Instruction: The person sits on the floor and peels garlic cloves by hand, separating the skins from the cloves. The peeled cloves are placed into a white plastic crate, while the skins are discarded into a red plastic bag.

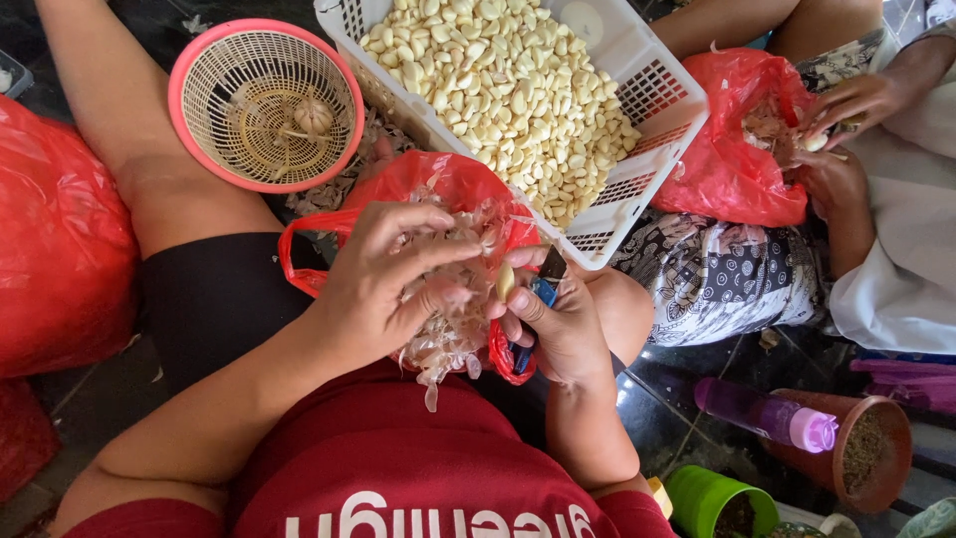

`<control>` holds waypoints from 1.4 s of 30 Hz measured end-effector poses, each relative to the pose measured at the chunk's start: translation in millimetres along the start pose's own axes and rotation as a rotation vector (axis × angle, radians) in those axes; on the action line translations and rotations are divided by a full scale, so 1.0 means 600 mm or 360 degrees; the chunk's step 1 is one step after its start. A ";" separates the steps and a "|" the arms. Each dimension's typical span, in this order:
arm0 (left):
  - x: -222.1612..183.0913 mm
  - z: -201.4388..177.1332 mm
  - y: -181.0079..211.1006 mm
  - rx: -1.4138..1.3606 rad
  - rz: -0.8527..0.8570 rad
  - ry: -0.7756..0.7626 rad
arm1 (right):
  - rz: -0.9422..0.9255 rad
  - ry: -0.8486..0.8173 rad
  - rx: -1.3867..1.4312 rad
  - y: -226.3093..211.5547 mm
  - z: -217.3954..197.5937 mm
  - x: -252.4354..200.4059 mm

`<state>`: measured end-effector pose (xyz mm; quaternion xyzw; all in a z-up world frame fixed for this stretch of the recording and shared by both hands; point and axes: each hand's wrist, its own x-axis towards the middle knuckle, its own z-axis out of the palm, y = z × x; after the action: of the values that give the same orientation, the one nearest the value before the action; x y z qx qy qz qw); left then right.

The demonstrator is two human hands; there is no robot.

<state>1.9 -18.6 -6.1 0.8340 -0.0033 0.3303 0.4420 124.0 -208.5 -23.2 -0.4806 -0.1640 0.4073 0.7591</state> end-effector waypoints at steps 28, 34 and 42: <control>-0.027 0.045 -0.028 -0.1925 -0.1046 -0.0069 | -0.1204 -0.0300 -0.1582 -0.028 0.043 0.005; -0.018 0.029 -0.027 -0.1820 -0.0996 -0.0108 | -0.1247 -0.0306 -0.1741 -0.035 0.049 -0.004; -0.007 0.006 -0.026 -0.1611 -0.0832 -0.0244 | -0.0872 -0.0243 -0.1516 -0.066 0.087 -0.017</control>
<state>5.5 -13.0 -21.4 0.5131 0.0133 0.1058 0.8517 102.5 -193.9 37.8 -0.6796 -0.5037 0.1095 0.5220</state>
